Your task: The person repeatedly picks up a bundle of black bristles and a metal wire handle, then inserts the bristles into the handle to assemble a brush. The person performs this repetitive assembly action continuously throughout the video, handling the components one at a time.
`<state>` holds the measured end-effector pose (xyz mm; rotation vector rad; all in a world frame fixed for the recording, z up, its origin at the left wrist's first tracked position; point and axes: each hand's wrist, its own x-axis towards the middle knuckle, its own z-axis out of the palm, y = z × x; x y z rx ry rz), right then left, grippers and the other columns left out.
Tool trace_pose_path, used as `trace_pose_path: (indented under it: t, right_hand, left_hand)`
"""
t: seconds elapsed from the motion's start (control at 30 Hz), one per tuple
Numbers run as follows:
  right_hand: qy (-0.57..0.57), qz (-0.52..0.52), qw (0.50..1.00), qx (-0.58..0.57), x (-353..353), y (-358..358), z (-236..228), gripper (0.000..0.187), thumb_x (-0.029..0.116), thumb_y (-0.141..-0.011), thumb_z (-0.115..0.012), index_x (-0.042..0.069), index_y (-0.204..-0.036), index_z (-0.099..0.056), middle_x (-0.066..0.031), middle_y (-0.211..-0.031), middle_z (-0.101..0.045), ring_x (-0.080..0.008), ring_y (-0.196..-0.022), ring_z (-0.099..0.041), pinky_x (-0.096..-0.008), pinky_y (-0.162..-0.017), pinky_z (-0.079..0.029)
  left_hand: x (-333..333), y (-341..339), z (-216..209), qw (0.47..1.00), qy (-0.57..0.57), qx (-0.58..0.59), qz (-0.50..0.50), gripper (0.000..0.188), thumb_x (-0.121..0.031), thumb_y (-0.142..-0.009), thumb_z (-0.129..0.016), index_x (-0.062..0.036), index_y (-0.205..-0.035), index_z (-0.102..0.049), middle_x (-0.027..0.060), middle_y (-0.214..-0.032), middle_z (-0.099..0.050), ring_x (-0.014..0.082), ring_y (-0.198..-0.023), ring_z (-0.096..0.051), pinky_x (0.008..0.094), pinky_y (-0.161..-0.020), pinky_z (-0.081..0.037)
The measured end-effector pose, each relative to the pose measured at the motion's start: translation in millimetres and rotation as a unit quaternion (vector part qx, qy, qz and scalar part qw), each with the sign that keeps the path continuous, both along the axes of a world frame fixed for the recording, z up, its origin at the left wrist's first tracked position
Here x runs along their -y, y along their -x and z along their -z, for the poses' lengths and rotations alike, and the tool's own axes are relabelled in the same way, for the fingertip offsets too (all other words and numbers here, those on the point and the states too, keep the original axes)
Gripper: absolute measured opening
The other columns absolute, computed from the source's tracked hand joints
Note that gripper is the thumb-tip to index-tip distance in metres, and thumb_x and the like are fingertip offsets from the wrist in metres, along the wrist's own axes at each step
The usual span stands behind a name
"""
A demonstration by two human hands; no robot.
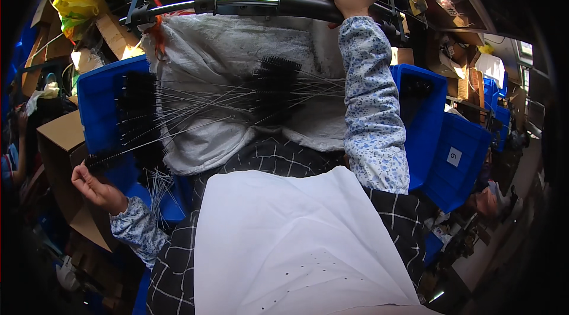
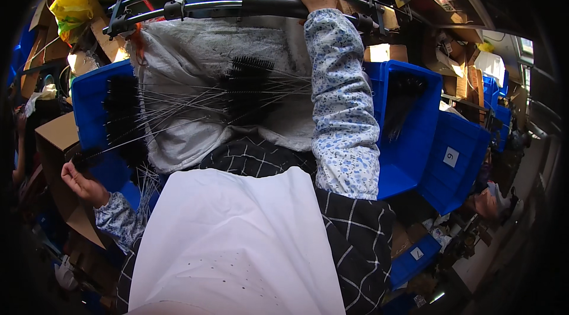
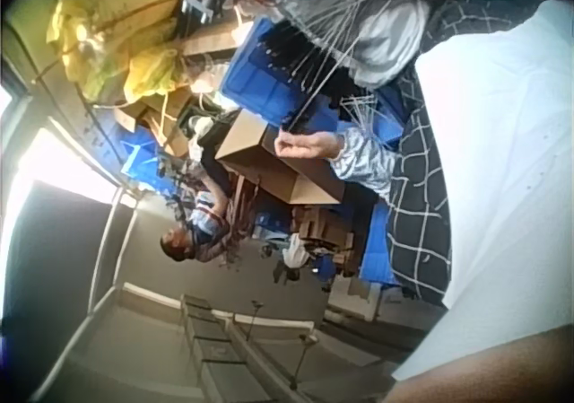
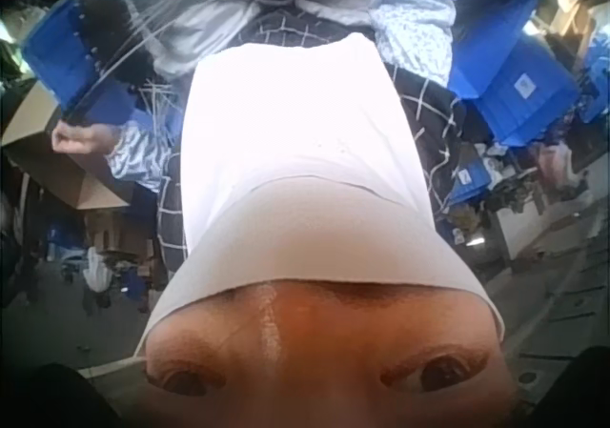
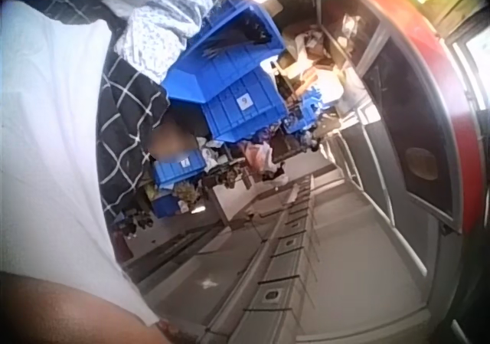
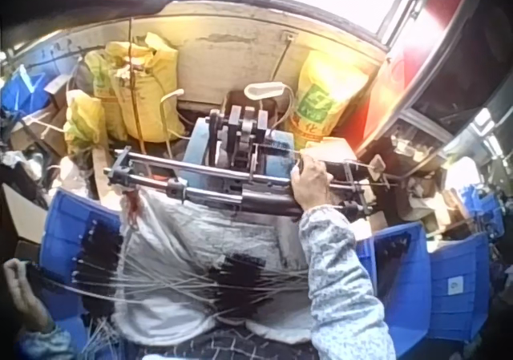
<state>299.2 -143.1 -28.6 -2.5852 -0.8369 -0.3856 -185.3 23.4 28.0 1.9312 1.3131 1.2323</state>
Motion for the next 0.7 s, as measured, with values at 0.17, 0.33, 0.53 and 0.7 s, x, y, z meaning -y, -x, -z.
trace_pose_path:
  t: [0.17, 0.33, 0.53, 0.7]
  right_hand:
    - [-0.039, -0.027, 0.999, 0.023, -20, 6, 9, 0.036, 0.015, -0.069, -0.054, 0.003, -0.103, -0.051, -0.0154, -0.095, -0.054, -0.0304, -0.090, -0.050, -0.0406, -0.079, -0.038]
    - [-0.040, -0.040, 0.998, 0.018, -39, 18, 1, 0.034, 0.013, -0.068, -0.054, 0.000, -0.100, -0.052, -0.0162, -0.094, -0.054, -0.0294, -0.090, -0.050, -0.0382, -0.077, -0.040]
    - [0.000, -0.007, 1.000, -0.003, -60, 37, -5, 0.034, 0.017, -0.072, -0.050, 0.004, -0.103, -0.051, -0.0112, -0.093, -0.055, -0.0266, -0.084, -0.053, -0.0432, -0.070, -0.040]
    - [0.029, -0.002, 1.000, -0.002, -77, 41, -6, 0.033, 0.019, -0.073, -0.047, 0.006, -0.104, -0.049, -0.0087, -0.091, -0.054, -0.0242, -0.084, -0.053, -0.0437, -0.069, -0.038]
  left_hand:
    - [-25, 7, -32, 0.979, -0.186, -0.080, -0.028, 0.032, -0.017, -0.082, -0.048, 0.0044, -0.106, -0.046, 0.0151, -0.095, -0.050, 0.0247, -0.088, -0.051, 0.0302, -0.076, -0.043]
    - [-14, -11, -32, 0.989, -0.091, 0.112, -0.037, 0.027, -0.017, -0.085, -0.042, 0.0059, -0.099, -0.046, 0.0095, -0.089, -0.049, 0.0146, -0.081, -0.052, 0.0237, -0.072, -0.046]
    - [-8, -29, -22, 0.974, 0.018, 0.224, 0.020, 0.023, -0.013, -0.083, -0.045, 0.0051, -0.097, -0.047, 0.0109, -0.086, -0.050, 0.0167, -0.078, -0.052, 0.0247, -0.068, -0.045]
    - [-1, -48, -12, 0.941, 0.074, 0.326, 0.047, 0.027, -0.008, -0.080, -0.051, 0.0048, -0.104, -0.047, 0.0148, -0.094, -0.050, 0.0224, -0.084, -0.052, 0.0279, -0.073, -0.045]
